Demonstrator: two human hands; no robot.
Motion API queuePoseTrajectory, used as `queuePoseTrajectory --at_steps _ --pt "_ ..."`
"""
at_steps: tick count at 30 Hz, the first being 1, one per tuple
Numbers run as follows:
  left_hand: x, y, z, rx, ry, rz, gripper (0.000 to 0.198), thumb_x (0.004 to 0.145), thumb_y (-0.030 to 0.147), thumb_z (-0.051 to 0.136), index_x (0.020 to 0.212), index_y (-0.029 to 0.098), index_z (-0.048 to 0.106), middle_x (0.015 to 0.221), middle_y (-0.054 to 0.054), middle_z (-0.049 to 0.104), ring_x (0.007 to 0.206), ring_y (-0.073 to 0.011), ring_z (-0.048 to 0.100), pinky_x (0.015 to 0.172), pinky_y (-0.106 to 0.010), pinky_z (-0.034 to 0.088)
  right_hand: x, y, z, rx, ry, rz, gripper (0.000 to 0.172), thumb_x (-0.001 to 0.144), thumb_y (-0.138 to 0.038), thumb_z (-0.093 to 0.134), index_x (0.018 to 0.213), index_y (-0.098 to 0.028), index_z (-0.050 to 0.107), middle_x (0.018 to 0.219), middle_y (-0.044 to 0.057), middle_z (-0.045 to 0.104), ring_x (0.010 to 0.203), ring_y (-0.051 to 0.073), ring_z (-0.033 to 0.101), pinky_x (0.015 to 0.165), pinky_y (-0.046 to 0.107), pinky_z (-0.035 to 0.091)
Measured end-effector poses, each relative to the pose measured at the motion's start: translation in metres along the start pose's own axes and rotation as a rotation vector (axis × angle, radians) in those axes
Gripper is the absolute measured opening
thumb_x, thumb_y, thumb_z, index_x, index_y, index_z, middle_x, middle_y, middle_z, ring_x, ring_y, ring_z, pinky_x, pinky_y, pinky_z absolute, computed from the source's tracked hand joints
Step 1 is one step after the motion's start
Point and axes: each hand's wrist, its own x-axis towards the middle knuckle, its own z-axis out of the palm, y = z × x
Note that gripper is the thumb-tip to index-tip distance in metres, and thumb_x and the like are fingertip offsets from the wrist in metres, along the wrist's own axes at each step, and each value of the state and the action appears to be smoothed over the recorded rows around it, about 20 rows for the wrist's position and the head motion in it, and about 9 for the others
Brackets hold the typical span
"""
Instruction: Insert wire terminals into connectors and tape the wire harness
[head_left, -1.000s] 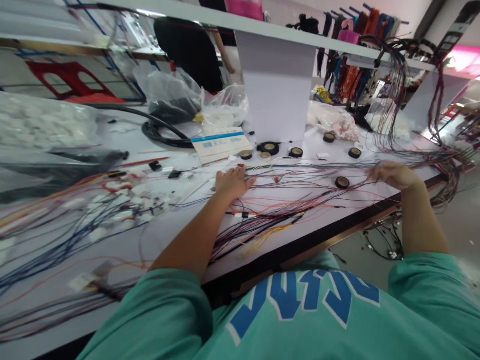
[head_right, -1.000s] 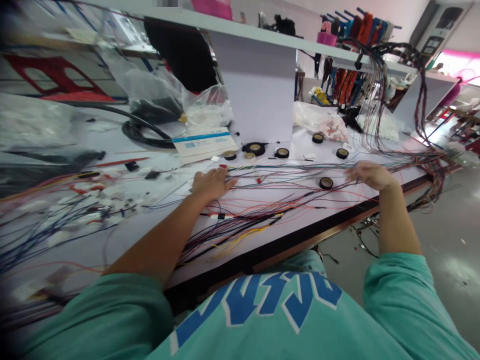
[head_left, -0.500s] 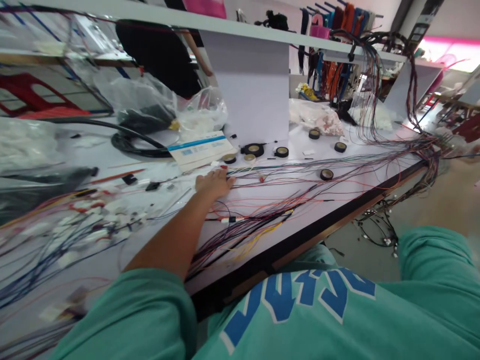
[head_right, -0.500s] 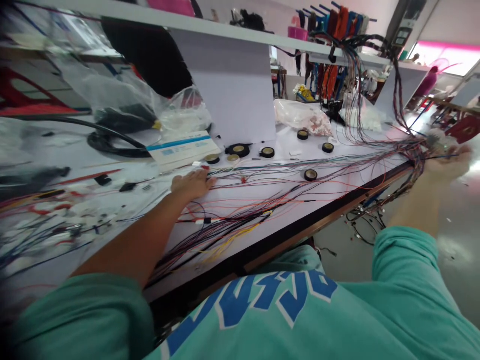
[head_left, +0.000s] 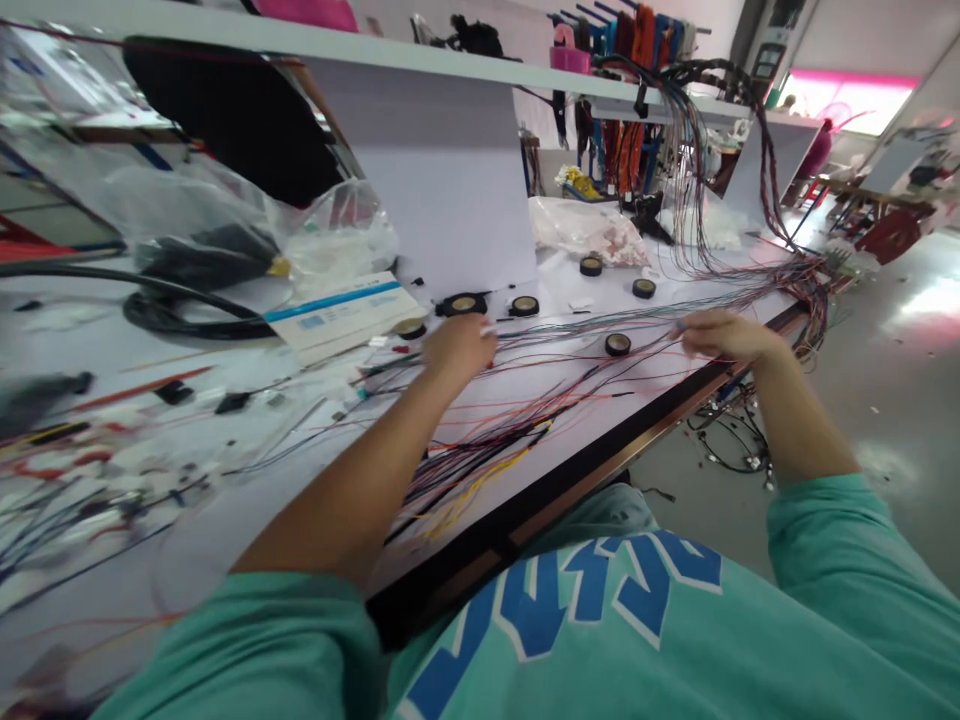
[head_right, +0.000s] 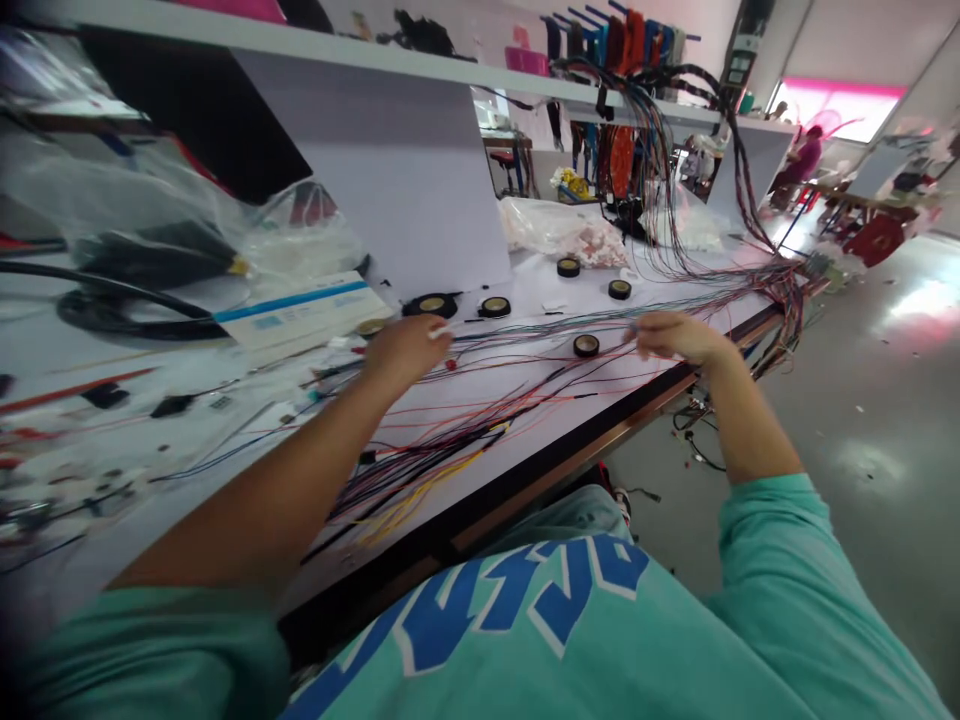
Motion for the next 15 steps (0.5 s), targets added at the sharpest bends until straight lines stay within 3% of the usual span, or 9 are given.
queuePoseTrajectory --at_steps 1,2,5,7,8,11,15 --pt "-0.002 0.016 0.003 -0.075 -0.043 -0.001 0.031 0.091 0.031 0.044 0.107 0.016 0.066 0.107 -0.012 0.068 0.102 -0.0277 0.063 0.087 -0.04 0.051 0.002 0.002 0.02 -0.072 -0.101 -0.006 0.006 0.076 -0.016 0.059 0.077 -0.012 0.063 0.052 -0.005 0.055 0.042 0.002 0.033 0.043 0.018 0.023" --pt "-0.006 0.033 0.007 -0.333 -0.166 -0.015 0.03 0.089 0.033 0.048 0.104 0.016 0.067 0.101 -0.011 0.07 0.096 -0.0254 0.066 0.085 -0.036 0.052 0.003 0.005 0.038 -0.126 -0.164 -0.035 0.01 0.077 -0.018 0.057 0.082 -0.012 0.064 0.054 -0.005 0.055 0.045 0.003 0.035 0.045 0.018 0.026" --pt "-0.019 0.079 0.02 -1.022 -0.615 -0.127 0.04 0.08 0.048 0.062 0.101 0.014 0.063 0.088 -0.012 0.07 0.075 -0.0209 0.068 0.069 -0.032 0.054 0.001 0.013 0.084 -0.225 -0.261 -0.195 0.019 0.082 -0.02 0.048 0.09 -0.013 0.064 0.059 -0.004 0.056 0.055 0.007 0.044 0.056 0.02 0.037" --pt "-0.025 0.102 0.029 -1.27 -0.847 -0.189 0.04 0.076 0.045 0.069 0.098 0.013 0.061 0.079 -0.011 0.068 0.064 -0.018 0.065 0.062 -0.03 0.054 -0.004 0.018 0.105 -0.248 -0.372 -0.278 0.02 0.083 -0.019 0.047 0.092 -0.014 0.064 0.062 -0.002 0.057 0.06 0.008 0.049 0.061 0.021 0.041" --pt "-0.026 0.11 0.031 -1.352 -0.904 -0.214 0.033 0.077 0.039 0.07 0.094 0.013 0.06 0.074 -0.009 0.067 0.059 -0.0162 0.063 0.06 -0.029 0.053 -0.007 0.021 0.113 -0.256 -0.431 -0.307 0.021 0.084 -0.02 0.047 0.094 -0.014 0.065 0.063 -0.002 0.057 0.06 0.009 0.049 0.061 0.021 0.041" --pt "-0.021 0.124 0.031 -1.518 -0.892 -0.295 0.004 0.083 0.015 0.059 0.081 0.011 0.058 0.057 -0.001 0.059 0.047 -0.0108 0.056 0.055 -0.025 0.05 -0.016 0.031 0.124 -0.236 -0.552 -0.333 0.026 0.086 -0.024 0.047 0.098 -0.015 0.067 0.065 -0.001 0.058 0.058 0.008 0.048 0.061 0.021 0.043" --pt "-0.004 0.119 0.013 -1.684 -0.792 -0.363 0.013 0.083 0.006 0.052 0.071 0.01 0.056 0.054 0.0 0.057 0.035 -0.0034 0.042 0.048 -0.02 0.046 -0.027 0.045 0.113 -0.118 -0.527 -0.314 0.034 0.088 -0.034 0.049 0.104 -0.011 0.067 0.063 -0.002 0.054 0.057 0.007 0.047 0.059 0.02 0.041"
